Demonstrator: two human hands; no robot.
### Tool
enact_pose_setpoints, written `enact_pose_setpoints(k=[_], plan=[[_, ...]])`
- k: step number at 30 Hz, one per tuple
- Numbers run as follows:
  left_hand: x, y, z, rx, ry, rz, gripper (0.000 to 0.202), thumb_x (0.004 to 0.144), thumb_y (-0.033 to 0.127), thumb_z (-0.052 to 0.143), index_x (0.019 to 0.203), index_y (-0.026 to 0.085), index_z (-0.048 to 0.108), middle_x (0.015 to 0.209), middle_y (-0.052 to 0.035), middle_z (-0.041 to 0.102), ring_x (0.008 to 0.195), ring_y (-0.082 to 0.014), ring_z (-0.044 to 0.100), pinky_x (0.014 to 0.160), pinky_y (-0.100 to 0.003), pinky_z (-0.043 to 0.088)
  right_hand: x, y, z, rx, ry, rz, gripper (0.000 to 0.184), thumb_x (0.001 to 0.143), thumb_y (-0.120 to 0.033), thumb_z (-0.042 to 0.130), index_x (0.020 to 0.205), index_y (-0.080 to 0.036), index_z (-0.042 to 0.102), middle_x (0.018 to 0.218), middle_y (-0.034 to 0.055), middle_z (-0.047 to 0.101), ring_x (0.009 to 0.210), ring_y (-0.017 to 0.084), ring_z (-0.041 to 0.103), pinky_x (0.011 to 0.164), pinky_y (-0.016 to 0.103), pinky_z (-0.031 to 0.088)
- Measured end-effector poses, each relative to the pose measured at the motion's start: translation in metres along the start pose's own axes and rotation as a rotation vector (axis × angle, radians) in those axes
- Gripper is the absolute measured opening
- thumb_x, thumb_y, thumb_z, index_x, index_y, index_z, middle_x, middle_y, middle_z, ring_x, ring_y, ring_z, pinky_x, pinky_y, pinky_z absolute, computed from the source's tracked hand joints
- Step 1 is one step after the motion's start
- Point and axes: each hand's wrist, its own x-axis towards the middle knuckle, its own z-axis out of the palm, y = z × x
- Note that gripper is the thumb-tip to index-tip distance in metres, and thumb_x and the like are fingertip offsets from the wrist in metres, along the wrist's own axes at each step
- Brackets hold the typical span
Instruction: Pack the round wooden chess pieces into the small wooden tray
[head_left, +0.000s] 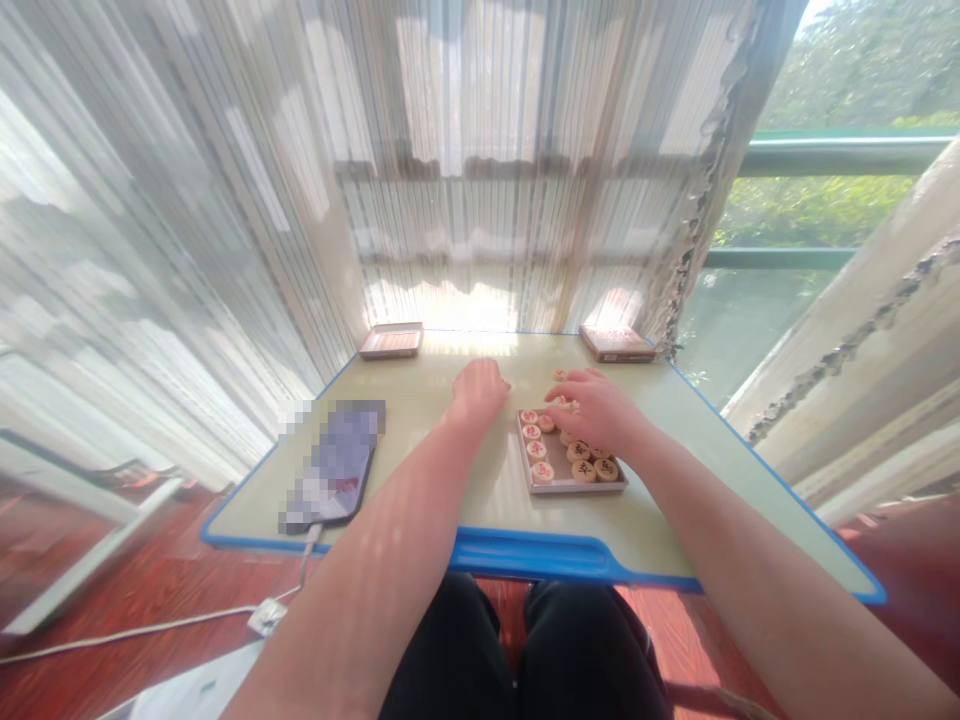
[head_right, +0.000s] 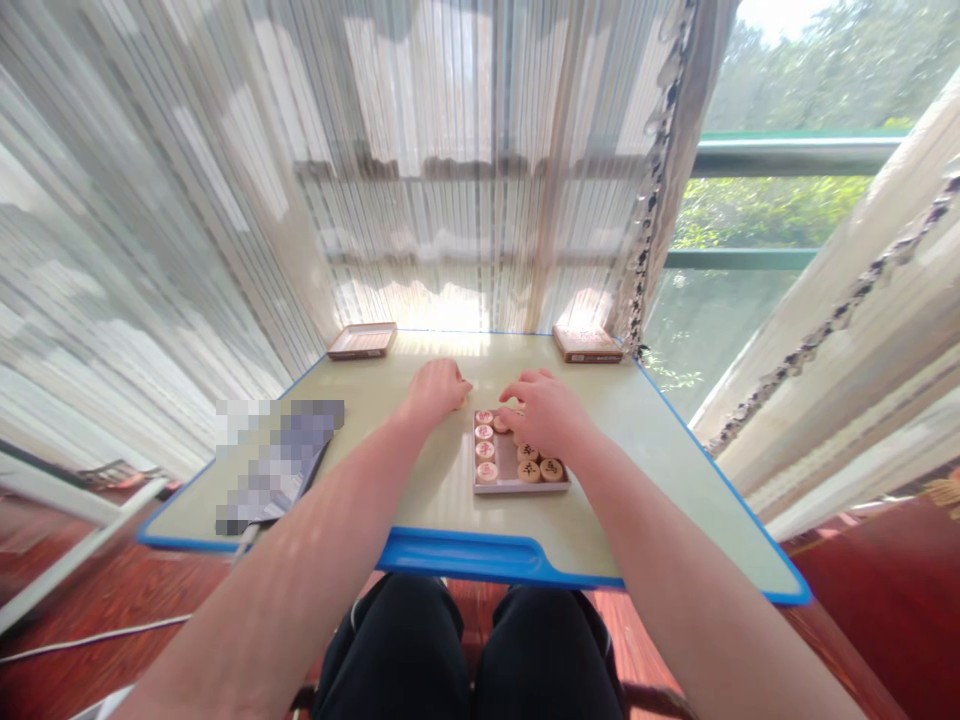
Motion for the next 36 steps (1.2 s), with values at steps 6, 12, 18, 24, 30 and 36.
enact_pose_setpoints(k=[6, 12, 18, 24, 30, 36], plan=[[0.004, 0.010, -0.009, -0.063, -0.090, -0.043, 0.016, 0.066, 0.025, 0.070, 0.060, 0.018, 0.056, 0.067, -0.0058, 0.062, 0.082, -0.0245, 0.060, 0.079, -0.034, 0.045, 0.001, 0.003, 0.000, 0.014, 0.069, 0.058, 0.020, 0.080, -0.029, 0.059, 0.091, -0.020, 0.073, 0.089, 0.0084, 0.065, 0.093, 0.025, 0.057, 0.082, 0.038, 0.047], [-0.003, 0.022, -0.018, -0.652, -0.257, -0.167, 0.023, 0.067, 0.031, 0.076, 0.072, 0.014, 0.062, 0.077, -0.0055, 0.064, 0.074, -0.0161, 0.059, 0.074, -0.032, 0.050, 0.001, 0.003, -0.001, 0.051, 0.121, 0.075, 0.019, 0.080, -0.027, 0.059, 0.093, -0.020, 0.071, 0.091, 0.0075, 0.065, 0.095, 0.025, 0.058, 0.083, 0.037, 0.046], [-0.018, 0.043, -0.026, -1.025, -0.433, -0.233, 0.020, 0.063, 0.013, 0.079, 0.074, 0.008, 0.064, 0.079, -0.0084, 0.068, 0.078, -0.0132, 0.064, 0.090, -0.031, 0.050, 0.001, 0.000, -0.003, 0.146, 0.204, 0.048, 0.023, 0.082, -0.030, 0.059, 0.102, -0.020, 0.067, 0.083, 0.0037, 0.064, 0.077, 0.019, 0.059, 0.071, 0.031, 0.046], [-0.015, 0.036, -0.025, -0.868, -0.408, -0.142, 0.025, 0.065, 0.024, 0.078, 0.083, 0.010, 0.067, 0.086, -0.0093, 0.070, 0.079, -0.0156, 0.064, 0.075, -0.030, 0.054, 0.000, 0.000, -0.002, 0.172, 0.212, 0.076, 0.023, 0.083, -0.032, 0.058, 0.100, -0.020, 0.067, 0.084, 0.0034, 0.064, 0.070, 0.017, 0.057, 0.067, 0.030, 0.044], [0.003, 0.001, -0.013, -0.180, -0.149, -0.161, 0.015, 0.071, 0.022, 0.067, 0.082, 0.013, 0.071, 0.078, -0.0067, 0.071, 0.074, -0.0180, 0.063, 0.065, -0.027, 0.050, 0.003, 0.015, -0.001, 0.147, 0.311, 0.202, 0.022, 0.085, -0.030, 0.051, 0.093, -0.018, 0.068, 0.083, 0.0057, 0.066, 0.074, 0.019, 0.059, 0.070, 0.032, 0.043], [0.004, 0.002, -0.012, 0.235, -0.176, -0.017, 0.022, 0.078, 0.026, 0.060, 0.093, 0.015, 0.073, 0.094, -0.0095, 0.072, 0.093, -0.0214, 0.065, 0.082, -0.026, 0.047, 0.005, 0.024, -0.008, 0.164, 0.504, 0.275, 0.033, 0.091, -0.035, 0.040, 0.083, -0.018, 0.067, 0.082, 0.0086, 0.067, 0.080, 0.022, 0.059, 0.075, 0.033, 0.043]])
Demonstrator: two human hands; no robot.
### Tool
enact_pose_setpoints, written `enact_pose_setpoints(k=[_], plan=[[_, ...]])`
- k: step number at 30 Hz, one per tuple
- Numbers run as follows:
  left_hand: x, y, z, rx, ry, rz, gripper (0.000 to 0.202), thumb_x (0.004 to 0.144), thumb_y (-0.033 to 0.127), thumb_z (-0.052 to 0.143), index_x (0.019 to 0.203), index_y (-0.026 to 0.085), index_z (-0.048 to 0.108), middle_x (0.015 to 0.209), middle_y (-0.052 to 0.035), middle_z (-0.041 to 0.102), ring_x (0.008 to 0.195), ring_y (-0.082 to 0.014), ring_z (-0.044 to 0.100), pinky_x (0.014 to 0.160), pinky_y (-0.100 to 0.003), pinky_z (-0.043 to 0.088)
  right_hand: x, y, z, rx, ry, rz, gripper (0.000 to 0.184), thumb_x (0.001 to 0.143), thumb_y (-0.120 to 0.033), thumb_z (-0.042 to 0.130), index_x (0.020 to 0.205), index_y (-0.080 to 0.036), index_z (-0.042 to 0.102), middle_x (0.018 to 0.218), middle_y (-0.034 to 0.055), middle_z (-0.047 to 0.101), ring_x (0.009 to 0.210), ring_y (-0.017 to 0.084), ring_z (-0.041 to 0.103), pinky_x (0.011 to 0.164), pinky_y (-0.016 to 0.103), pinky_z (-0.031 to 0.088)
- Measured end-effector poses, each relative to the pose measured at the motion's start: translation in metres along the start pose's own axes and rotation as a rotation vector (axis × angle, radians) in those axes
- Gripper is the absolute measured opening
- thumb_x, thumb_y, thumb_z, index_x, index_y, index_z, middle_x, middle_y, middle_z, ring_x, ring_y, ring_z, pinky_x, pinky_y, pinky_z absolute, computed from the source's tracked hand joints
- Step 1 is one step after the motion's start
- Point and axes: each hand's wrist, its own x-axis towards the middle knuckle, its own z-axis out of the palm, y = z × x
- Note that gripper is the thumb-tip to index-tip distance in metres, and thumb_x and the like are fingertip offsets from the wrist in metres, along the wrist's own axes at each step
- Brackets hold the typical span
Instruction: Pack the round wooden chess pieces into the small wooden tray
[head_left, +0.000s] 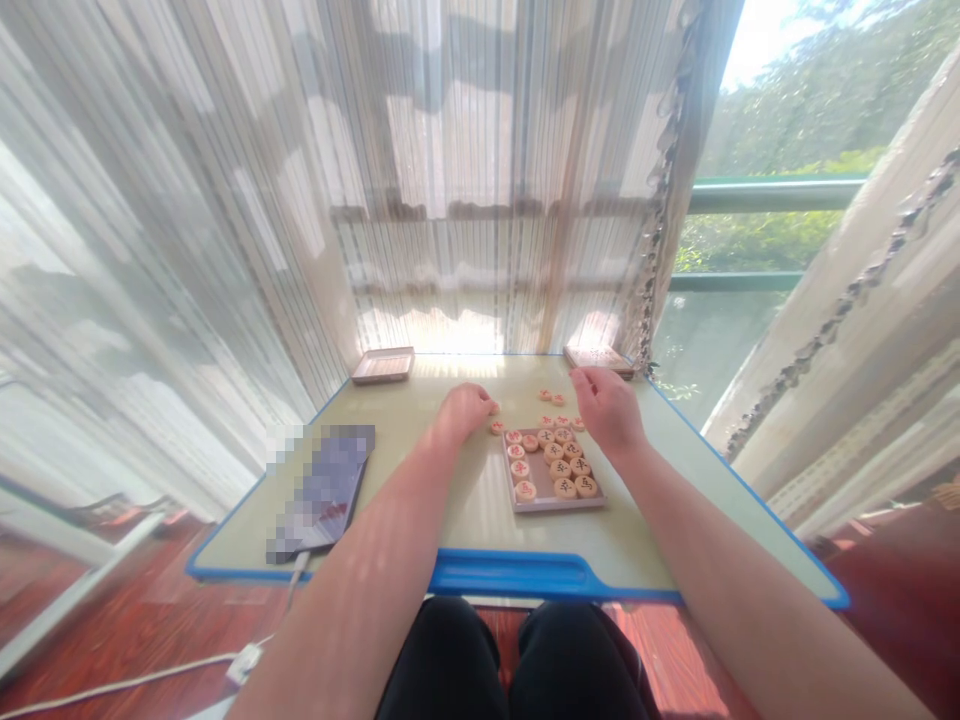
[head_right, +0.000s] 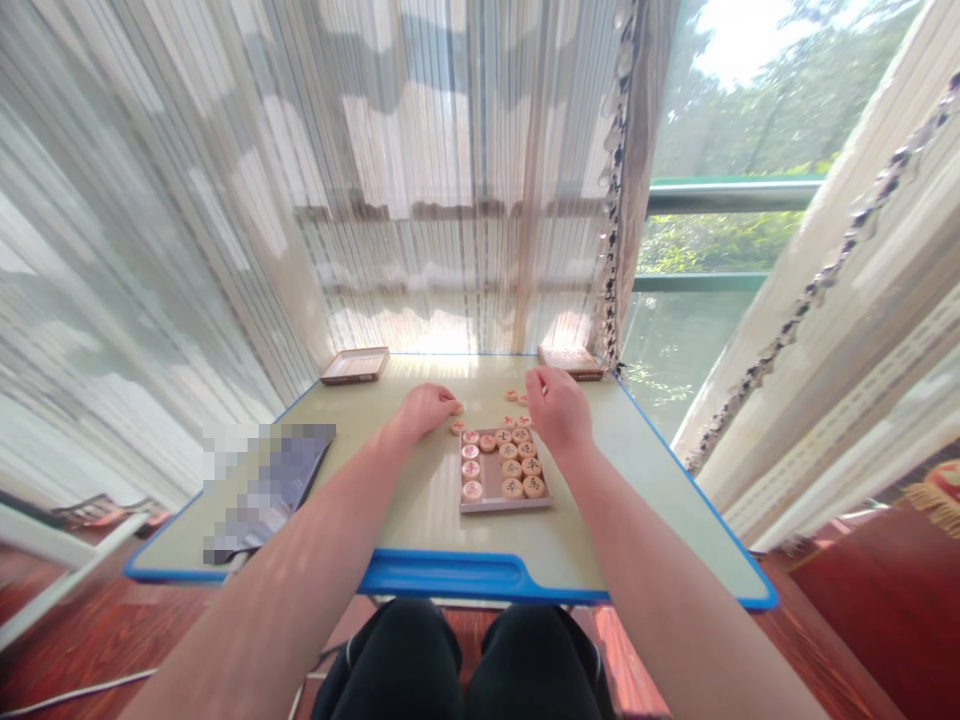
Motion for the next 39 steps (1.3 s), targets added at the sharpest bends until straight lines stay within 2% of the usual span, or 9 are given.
enact_pose_setpoints(k=[4, 6, 9, 13, 21, 27, 32, 35, 39], plan=[[-0.011, 0.011, -0.012, 0.133, -0.021, 0.036, 0.027, 0.081, 0.026, 0.055, 0.102, 0.017, 0.071, 0.103, -0.0106, 0.071, 0.099, -0.0232, 0.064, 0.084, -0.027, 0.047, 0.000, 0.000, -0.001, 0.014, 0.001, 0.010, 0.034, 0.091, -0.036, 0.039, 0.081, -0.018, 0.066, 0.083, 0.0091, 0.068, 0.083, 0.023, 0.059, 0.076, 0.033, 0.042], [-0.018, 0.016, -0.019, 0.181, -0.118, 0.044, 0.026, 0.080, 0.027, 0.055, 0.098, 0.020, 0.072, 0.100, -0.0088, 0.071, 0.094, -0.0229, 0.065, 0.080, -0.027, 0.048, 0.000, 0.000, -0.002, 0.011, -0.002, 0.013, 0.034, 0.091, -0.036, 0.039, 0.080, -0.018, 0.066, 0.081, 0.0088, 0.067, 0.081, 0.023, 0.059, 0.075, 0.033, 0.042], [-0.026, 0.020, -0.027, 0.225, -0.251, 0.093, 0.034, 0.078, 0.022, 0.056, 0.109, 0.025, 0.069, 0.108, -0.0056, 0.070, 0.093, -0.0211, 0.064, 0.079, -0.027, 0.048, 0.000, -0.001, -0.002, 0.008, 0.001, 0.011, 0.034, 0.090, -0.037, 0.040, 0.078, -0.018, 0.064, 0.078, 0.0079, 0.066, 0.076, 0.021, 0.058, 0.072, 0.032, 0.041], [-0.032, 0.022, -0.029, 0.284, -0.350, 0.195, 0.038, 0.078, 0.014, 0.053, 0.110, 0.027, 0.069, 0.111, -0.0034, 0.069, 0.095, -0.0200, 0.064, 0.081, -0.027, 0.048, 0.000, -0.002, -0.003, 0.013, 0.011, -0.017, 0.033, 0.090, -0.037, 0.040, 0.076, -0.019, 0.063, 0.075, 0.0067, 0.064, 0.073, 0.020, 0.056, 0.071, 0.031, 0.040], [-0.030, 0.021, -0.025, 0.251, -0.218, 0.179, 0.028, 0.074, 0.016, 0.056, 0.097, 0.023, 0.070, 0.096, -0.0049, 0.071, 0.084, -0.0192, 0.064, 0.069, -0.025, 0.048, -0.001, -0.002, -0.001, 0.027, -0.037, -0.034, 0.031, 0.090, -0.035, 0.043, 0.072, -0.020, 0.062, 0.071, 0.0049, 0.062, 0.071, 0.019, 0.056, 0.068, 0.030, 0.039], [-0.031, 0.033, -0.026, -0.134, -0.102, 0.188, 0.024, 0.072, 0.034, 0.069, 0.089, 0.018, 0.067, 0.083, -0.0030, 0.071, 0.074, -0.0157, 0.064, 0.064, -0.023, 0.047, -0.007, -0.007, 0.004, 0.062, -0.268, -0.140, 0.016, 0.084, -0.028, 0.055, 0.087, -0.019, 0.068, 0.075, 0.0029, 0.063, 0.069, 0.016, 0.055, 0.067, 0.028, 0.041], [-0.033, 0.040, -0.026, -0.329, -0.129, 0.155, 0.027, 0.074, 0.038, 0.068, 0.083, 0.013, 0.071, 0.074, -0.0036, 0.069, 0.067, -0.0131, 0.059, 0.058, -0.022, 0.044, -0.012, -0.012, 0.007, 0.082, -0.396, -0.183, 0.022, 0.080, -0.026, 0.061, 0.100, -0.021, 0.067, 0.081, 0.0020, 0.063, 0.069, 0.015, 0.054, 0.065, 0.028, 0.042], [-0.035, 0.042, -0.028, -0.423, -0.206, 0.115, 0.025, 0.077, 0.035, 0.066, 0.088, 0.014, 0.074, 0.071, -0.0022, 0.068, 0.062, -0.0105, 0.056, 0.056, -0.021, 0.043, -0.013, -0.014, 0.007, 0.081, -0.394, -0.175, 0.020, 0.081, -0.027, 0.060, 0.099, -0.022, 0.067, 0.082, 0.0018, 0.063, 0.069, 0.014, 0.053, 0.064, 0.027, 0.042], [-0.035, 0.042, -0.029, -0.458, -0.217, 0.128, 0.026, 0.077, 0.034, 0.066, 0.091, 0.014, 0.075, 0.071, -0.0020, 0.069, 0.062, -0.0102, 0.055, 0.056, -0.021, 0.042, -0.013, -0.017, 0.006, 0.072, -0.380, -0.194, 0.020, 0.079, -0.029, 0.063, 0.097, -0.023, 0.068, 0.081, 0.0015, 0.063, 0.069, 0.014, 0.054, 0.065, 0.026, 0.041]])
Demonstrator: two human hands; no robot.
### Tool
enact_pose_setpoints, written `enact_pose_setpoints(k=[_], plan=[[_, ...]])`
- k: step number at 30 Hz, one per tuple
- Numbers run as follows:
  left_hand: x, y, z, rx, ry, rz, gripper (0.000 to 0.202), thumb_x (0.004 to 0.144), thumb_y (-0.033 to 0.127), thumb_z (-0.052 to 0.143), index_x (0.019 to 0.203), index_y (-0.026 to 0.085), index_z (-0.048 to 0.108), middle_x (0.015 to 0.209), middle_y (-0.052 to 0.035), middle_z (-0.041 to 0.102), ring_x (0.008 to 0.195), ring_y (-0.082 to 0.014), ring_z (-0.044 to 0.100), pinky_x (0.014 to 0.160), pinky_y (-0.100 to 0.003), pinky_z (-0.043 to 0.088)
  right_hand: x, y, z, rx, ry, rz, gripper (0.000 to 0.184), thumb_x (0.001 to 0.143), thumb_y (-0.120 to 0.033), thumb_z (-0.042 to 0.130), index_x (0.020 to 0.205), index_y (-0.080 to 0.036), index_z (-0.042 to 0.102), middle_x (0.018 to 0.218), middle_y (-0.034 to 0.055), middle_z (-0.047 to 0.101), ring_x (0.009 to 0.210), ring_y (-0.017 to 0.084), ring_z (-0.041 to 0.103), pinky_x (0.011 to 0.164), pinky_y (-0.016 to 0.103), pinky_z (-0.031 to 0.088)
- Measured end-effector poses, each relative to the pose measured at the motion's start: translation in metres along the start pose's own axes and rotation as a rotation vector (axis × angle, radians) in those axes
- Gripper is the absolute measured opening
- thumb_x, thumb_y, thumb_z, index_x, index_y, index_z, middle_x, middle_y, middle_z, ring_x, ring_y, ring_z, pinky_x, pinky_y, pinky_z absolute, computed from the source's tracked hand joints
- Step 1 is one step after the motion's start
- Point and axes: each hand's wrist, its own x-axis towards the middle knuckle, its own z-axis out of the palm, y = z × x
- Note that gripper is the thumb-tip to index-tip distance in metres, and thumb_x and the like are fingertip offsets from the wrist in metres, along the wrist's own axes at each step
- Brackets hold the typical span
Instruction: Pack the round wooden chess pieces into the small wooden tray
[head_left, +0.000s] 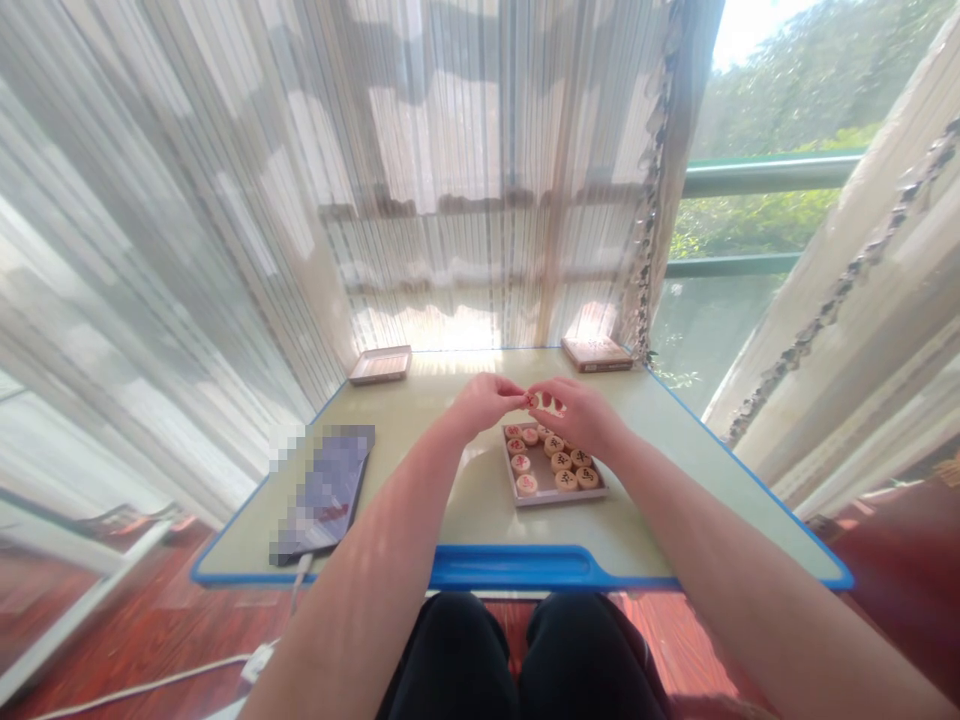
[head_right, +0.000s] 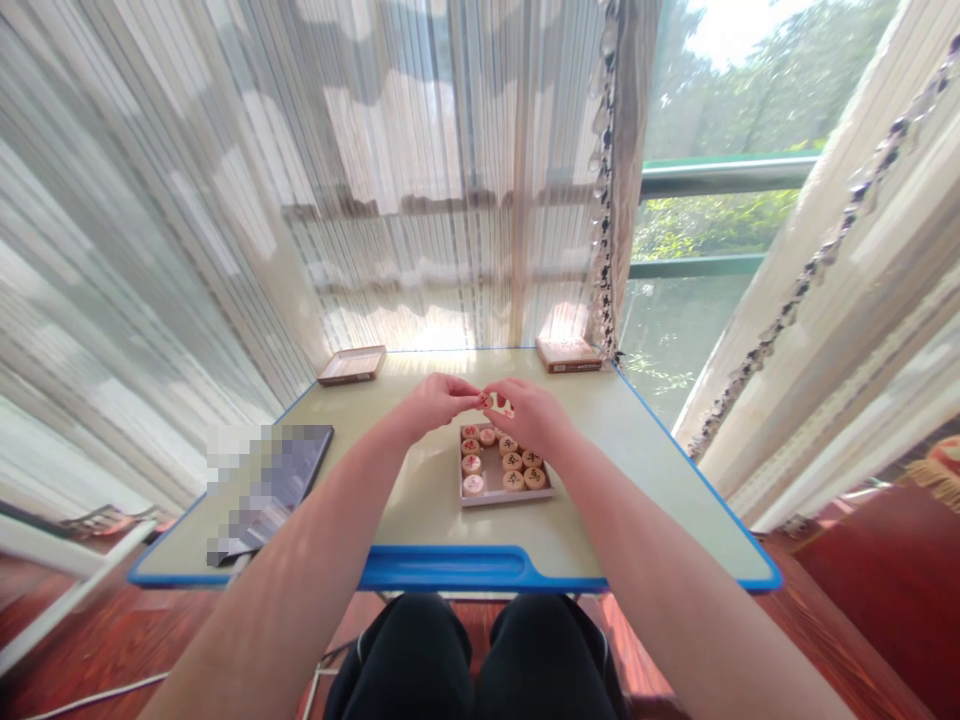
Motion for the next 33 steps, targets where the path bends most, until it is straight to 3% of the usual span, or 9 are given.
enact_pose_setpoints(k=[4, 8, 10, 16, 26, 33], plan=[[0.005, -0.006, 0.001, 0.066, 0.015, 0.003, 0.027, 0.079, 0.036, 0.063, 0.092, 0.016, 0.074, 0.078, -0.0030, 0.071, 0.070, -0.0130, 0.061, 0.064, -0.022, 0.047, 0.000, 0.000, 0.000, -0.017, -0.007, 0.012, 0.020, 0.079, -0.033, 0.063, 0.093, -0.021, 0.069, 0.076, 0.0012, 0.063, 0.070, 0.015, 0.054, 0.065, 0.027, 0.041], [0.012, -0.014, -0.001, 0.333, 0.322, -0.018, 0.034, 0.088, 0.035, 0.049, 0.104, 0.013, 0.070, 0.103, -0.0101, 0.071, 0.098, -0.0211, 0.063, 0.088, -0.030, 0.047, 0.001, 0.003, 0.003, -0.049, -0.074, 0.051, 0.018, 0.076, -0.036, 0.064, 0.084, -0.021, 0.070, 0.075, 0.0024, 0.063, 0.081, 0.020, 0.058, 0.071, 0.030, 0.044], [0.015, -0.018, -0.003, 0.409, 0.399, -0.050, 0.035, 0.089, 0.034, 0.046, 0.108, 0.013, 0.068, 0.110, -0.0119, 0.068, 0.106, -0.0235, 0.060, 0.095, -0.033, 0.044, 0.001, 0.004, 0.004, -0.062, -0.138, 0.058, 0.017, 0.074, -0.036, 0.067, 0.081, -0.021, 0.070, 0.078, 0.0045, 0.065, 0.093, 0.024, 0.060, 0.079, 0.034, 0.046], [0.019, -0.028, -0.002, 0.487, 0.365, -0.111, 0.031, 0.086, 0.031, 0.048, 0.100, 0.016, 0.070, 0.106, -0.0092, 0.071, 0.104, -0.0233, 0.062, 0.091, -0.030, 0.046, 0.000, 0.005, 0.006, -0.088, -0.227, 0.041, 0.018, 0.071, -0.035, 0.070, 0.082, -0.021, 0.073, 0.094, 0.0106, 0.069, 0.120, 0.031, 0.053, 0.095, 0.042, 0.043], [0.021, -0.025, 0.003, 0.579, 0.350, -0.099, 0.031, 0.085, 0.027, 0.045, 0.098, 0.016, 0.071, 0.102, -0.0106, 0.071, 0.100, -0.0233, 0.063, 0.087, -0.030, 0.047, 0.000, 0.001, 0.004, -0.128, -0.246, 0.000, 0.017, 0.073, -0.037, 0.067, 0.081, -0.023, 0.074, 0.087, 0.0084, 0.068, 0.103, 0.028, 0.058, 0.088, 0.040, 0.047], [0.015, -0.021, 0.011, 0.647, 0.376, -0.084, 0.031, 0.088, 0.025, 0.042, 0.094, 0.016, 0.071, 0.099, -0.0112, 0.071, 0.099, -0.0234, 0.062, 0.086, -0.030, 0.047, 0.000, 0.002, 0.005, -0.117, -0.244, 0.005, 0.021, 0.072, -0.040, 0.068, 0.082, -0.022, 0.074, 0.089, 0.0092, 0.068, 0.107, 0.029, 0.056, 0.089, 0.040, 0.045]])
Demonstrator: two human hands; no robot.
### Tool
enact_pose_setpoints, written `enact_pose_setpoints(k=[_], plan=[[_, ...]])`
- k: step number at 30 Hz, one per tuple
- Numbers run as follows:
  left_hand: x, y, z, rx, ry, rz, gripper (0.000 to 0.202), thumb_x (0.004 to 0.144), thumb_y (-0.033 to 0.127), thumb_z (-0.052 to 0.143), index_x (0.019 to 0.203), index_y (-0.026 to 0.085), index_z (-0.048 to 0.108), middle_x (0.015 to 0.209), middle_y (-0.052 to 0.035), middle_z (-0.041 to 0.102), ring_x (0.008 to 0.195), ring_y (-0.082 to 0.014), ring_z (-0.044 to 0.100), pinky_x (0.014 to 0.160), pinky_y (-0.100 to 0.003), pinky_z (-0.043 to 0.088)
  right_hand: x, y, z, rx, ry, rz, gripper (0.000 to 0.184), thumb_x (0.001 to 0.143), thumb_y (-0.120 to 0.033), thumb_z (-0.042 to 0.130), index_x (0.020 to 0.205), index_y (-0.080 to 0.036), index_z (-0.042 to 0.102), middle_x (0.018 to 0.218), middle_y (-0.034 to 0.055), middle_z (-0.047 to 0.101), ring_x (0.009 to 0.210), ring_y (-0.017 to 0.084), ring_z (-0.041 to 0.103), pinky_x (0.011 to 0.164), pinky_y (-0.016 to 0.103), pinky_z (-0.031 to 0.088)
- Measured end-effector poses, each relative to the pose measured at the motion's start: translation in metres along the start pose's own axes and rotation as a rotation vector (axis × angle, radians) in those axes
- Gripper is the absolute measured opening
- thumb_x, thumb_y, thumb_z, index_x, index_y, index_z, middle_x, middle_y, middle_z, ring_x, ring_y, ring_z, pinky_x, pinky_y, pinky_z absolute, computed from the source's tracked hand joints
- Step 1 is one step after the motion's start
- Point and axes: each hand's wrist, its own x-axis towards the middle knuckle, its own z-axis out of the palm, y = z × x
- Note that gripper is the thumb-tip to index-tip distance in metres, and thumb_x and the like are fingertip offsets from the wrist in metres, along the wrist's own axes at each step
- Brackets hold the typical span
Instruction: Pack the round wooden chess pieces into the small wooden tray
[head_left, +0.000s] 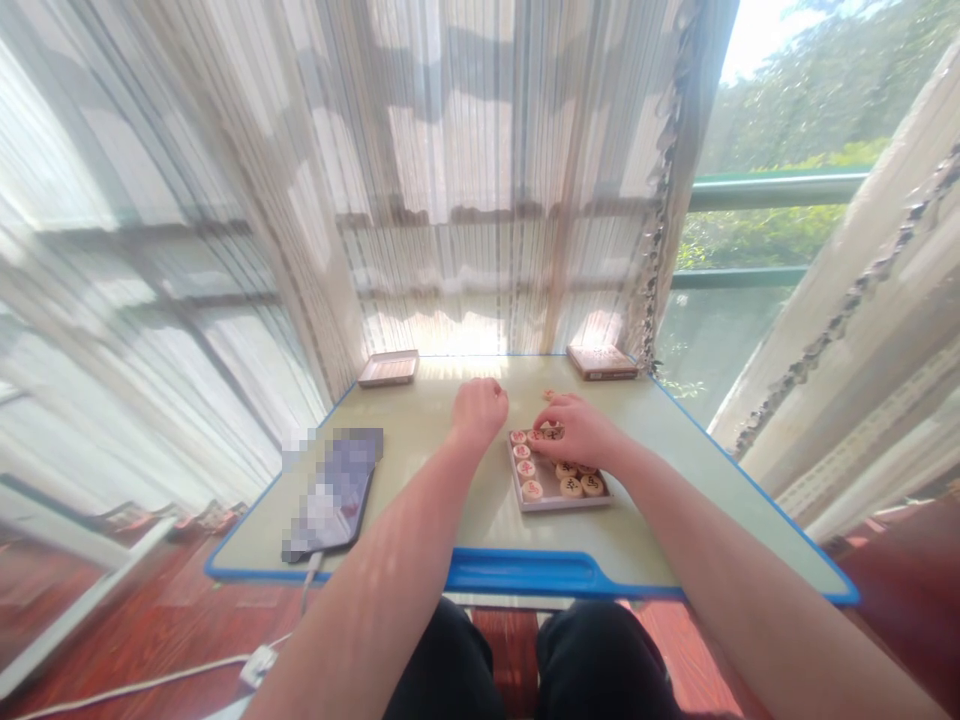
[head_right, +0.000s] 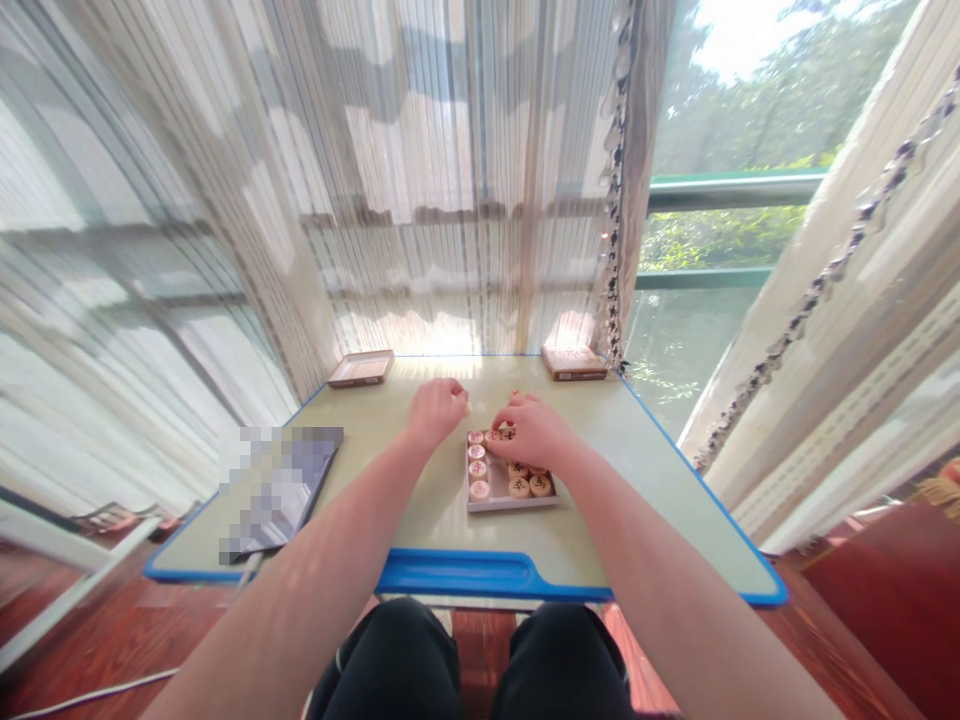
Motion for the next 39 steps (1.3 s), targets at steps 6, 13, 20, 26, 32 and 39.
enact_pose_setpoints(k=[6, 13, 20, 26, 32, 39], plan=[[0.007, -0.013, 0.016, -0.024, -0.065, 0.076, 0.038, 0.088, 0.019, 0.042, 0.121, 0.018, 0.062, 0.116, -0.0078, 0.067, 0.111, -0.0197, 0.058, 0.098, -0.026, 0.040, 0.007, 0.019, -0.002, 0.037, 0.211, 0.203, 0.027, 0.082, -0.026, 0.052, 0.101, -0.019, 0.071, 0.091, 0.0070, 0.071, 0.094, 0.023, 0.062, 0.087, 0.037, 0.046], [0.011, -0.021, 0.028, -0.039, -0.165, 0.107, 0.035, 0.089, 0.021, 0.042, 0.113, 0.021, 0.067, 0.118, -0.0067, 0.067, 0.114, -0.0217, 0.057, 0.099, -0.027, 0.040, 0.022, 0.055, 0.013, 0.062, 0.159, 0.211, 0.038, 0.091, -0.040, 0.041, 0.110, -0.025, 0.070, 0.123, 0.0055, 0.066, 0.119, 0.026, 0.054, 0.106, 0.045, 0.035], [0.007, -0.016, 0.024, 0.012, -0.154, 0.113, 0.034, 0.090, 0.021, 0.040, 0.112, 0.020, 0.066, 0.108, -0.0114, 0.069, 0.107, -0.0244, 0.060, 0.090, -0.030, 0.044, 0.023, 0.057, 0.011, 0.129, 0.030, 0.236, 0.035, 0.091, -0.040, 0.043, 0.107, -0.027, 0.071, 0.122, 0.0046, 0.067, 0.121, 0.027, 0.053, 0.107, 0.047, 0.035], [0.001, -0.009, 0.012, 0.025, -0.159, 0.063, 0.030, 0.090, 0.023, 0.042, 0.103, 0.019, 0.069, 0.099, -0.0152, 0.069, 0.100, -0.0273, 0.062, 0.087, -0.035, 0.046, 0.021, 0.055, 0.006, 0.086, 0.090, 0.163, 0.028, 0.085, -0.032, 0.052, 0.096, -0.021, 0.075, 0.107, 0.0073, 0.072, 0.108, 0.025, 0.060, 0.097, 0.041, 0.043], [-0.006, -0.004, 0.001, 0.077, -0.181, -0.021, 0.025, 0.083, 0.021, 0.052, 0.096, 0.016, 0.073, 0.097, -0.0166, 0.070, 0.097, -0.0303, 0.063, 0.077, -0.036, 0.048, 0.022, 0.057, 0.010, 0.011, 0.056, 0.183, 0.029, 0.084, -0.035, 0.052, 0.092, -0.019, 0.076, 0.100, 0.0072, 0.074, 0.103, 0.025, 0.061, 0.095, 0.038, 0.043], [-0.006, -0.005, 0.005, 0.105, -0.168, -0.017, 0.028, 0.081, 0.020, 0.050, 0.097, 0.018, 0.073, 0.097, -0.0131, 0.072, 0.093, -0.0273, 0.064, 0.074, -0.033, 0.048, 0.022, 0.056, 0.005, -0.078, 0.049, 0.253, 0.023, 0.079, -0.030, 0.058, 0.087, -0.019, 0.077, 0.085, 0.0072, 0.073, 0.101, 0.025, 0.058, 0.084, 0.031, 0.045]])
